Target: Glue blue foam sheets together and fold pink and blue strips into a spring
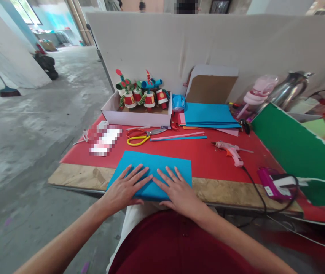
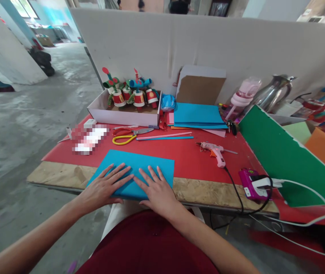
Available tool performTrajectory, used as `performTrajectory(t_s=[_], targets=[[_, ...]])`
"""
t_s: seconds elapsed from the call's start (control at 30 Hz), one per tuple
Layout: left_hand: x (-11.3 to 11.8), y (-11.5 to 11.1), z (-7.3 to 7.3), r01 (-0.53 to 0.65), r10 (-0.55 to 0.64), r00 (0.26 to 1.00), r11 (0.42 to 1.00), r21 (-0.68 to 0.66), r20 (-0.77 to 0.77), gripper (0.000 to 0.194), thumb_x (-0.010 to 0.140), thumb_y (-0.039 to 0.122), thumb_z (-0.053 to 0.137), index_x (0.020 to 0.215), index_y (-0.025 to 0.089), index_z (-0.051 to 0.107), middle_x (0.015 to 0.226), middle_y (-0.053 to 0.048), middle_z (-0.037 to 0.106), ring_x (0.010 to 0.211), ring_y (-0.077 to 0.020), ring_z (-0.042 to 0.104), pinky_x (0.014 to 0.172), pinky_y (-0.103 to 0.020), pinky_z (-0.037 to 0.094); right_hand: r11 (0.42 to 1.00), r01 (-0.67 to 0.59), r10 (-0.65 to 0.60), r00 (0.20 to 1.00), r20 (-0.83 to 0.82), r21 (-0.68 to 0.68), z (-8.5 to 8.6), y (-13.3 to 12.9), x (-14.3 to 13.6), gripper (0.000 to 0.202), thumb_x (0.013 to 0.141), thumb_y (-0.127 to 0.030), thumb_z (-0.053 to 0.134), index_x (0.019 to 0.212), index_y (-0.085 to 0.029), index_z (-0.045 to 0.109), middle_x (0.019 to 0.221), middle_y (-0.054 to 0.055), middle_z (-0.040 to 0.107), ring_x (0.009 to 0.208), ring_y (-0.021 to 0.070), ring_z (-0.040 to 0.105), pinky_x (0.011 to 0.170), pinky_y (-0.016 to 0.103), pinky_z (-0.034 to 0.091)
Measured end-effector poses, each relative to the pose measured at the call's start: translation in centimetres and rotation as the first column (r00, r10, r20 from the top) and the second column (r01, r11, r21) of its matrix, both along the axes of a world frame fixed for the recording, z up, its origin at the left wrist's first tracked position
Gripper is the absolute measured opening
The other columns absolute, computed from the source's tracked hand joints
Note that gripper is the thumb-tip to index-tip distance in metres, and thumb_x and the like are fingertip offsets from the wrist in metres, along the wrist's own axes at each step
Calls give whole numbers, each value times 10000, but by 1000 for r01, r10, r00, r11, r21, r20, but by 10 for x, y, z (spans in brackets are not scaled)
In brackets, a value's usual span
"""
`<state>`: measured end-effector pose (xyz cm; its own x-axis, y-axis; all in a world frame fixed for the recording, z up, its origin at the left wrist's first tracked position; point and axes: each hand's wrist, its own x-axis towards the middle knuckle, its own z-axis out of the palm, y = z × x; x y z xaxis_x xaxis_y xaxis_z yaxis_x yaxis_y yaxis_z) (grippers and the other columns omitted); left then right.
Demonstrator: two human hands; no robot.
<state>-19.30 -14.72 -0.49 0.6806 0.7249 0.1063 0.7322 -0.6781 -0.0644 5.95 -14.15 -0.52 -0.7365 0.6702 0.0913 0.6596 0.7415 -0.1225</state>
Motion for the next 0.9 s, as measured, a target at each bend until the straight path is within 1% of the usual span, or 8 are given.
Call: performTrajectory(t_s=[0.23,0.37,0.43,0.53,0.63,0.7,0.8,0.9], targets=[[4,-3,-12,-67,67,998,998,11,-1,819,747,627,602,1446,301,325,1496,-73,360,1397,-309,260,1134,-513,187,999,-25,25,999,26,-34,3,4,0,969,670,-423,785,1468,-272,259,1538,67,260,1414,349,171,1144,557,167],[0,0,-5,-40,40,999,999,-34,-7,894,725,683,575,1464,273,283,1511,-86,327,1407,-324,224,1131,-526,166,998,-32,33,999,30,-46,4,4,1,990,658,-410,797,1470,-272,249,1546,66,236,1418,349,154,1144,563,155],[-4,5,8,-35,38,999,997,-74,32,888,760,703,505,1482,267,226,1521,-83,307,1418,-315,192,1134,-512,165,998,-37,38,999,26,-45,3,4,1,993,660,-417,793,1473,-271,241,1548,68,232,1420,347,145,1145,562,149],[-1,19,40,-146,163,966,985,-94,202,720,905,585,355,1500,239,146,1541,-84,263,1433,-274,148,1145,-472,168,998,-41,42,999,25,-38,3,4,2,994,665,-417,789,1476,-269,233,1548,66,234,1422,348,134,1147,559,137],[29,36,74,-214,242,862,970,-112,446,600,965,471,260,1495,204,171,1549,-89,240,1439,-246,124,1152,-456,175,998,-43,44,999,31,-41,1,5,2,980,680,-422,776,1477,-265,230,1545,67,246,1415,360,158,1143,563,141],[61,53,85,-171,208,791,978,-119,575,567,969,447,274,1474,192,245,1535,-91,275,1436,-231,149,1149,-432,204,998,-47,49,998,38,-49,-1,6,2,971,686,-426,769,1478,-259,232,1539,75,263,1407,369,183,1137,571,149],[111,87,76,-21,70,724,997,-80,687,484,969,394,320,1405,192,387,1457,-98,416,1380,-205,306,1114,-380,297,996,-63,65,997,45,-57,-6,8,2,980,676,-429,776,1476,-259,237,1525,81,300,1405,359,197,1142,555,148],[135,122,44,-41,33,691,999,-7,722,394,967,313,339,1244,128,550,1240,-136,591,1178,-205,516,1018,-353,408,996,-67,69,997,36,-56,-9,9,2,995,662,-435,783,1476,-270,235,1529,77,293,1410,347,191,1148,540,136]])
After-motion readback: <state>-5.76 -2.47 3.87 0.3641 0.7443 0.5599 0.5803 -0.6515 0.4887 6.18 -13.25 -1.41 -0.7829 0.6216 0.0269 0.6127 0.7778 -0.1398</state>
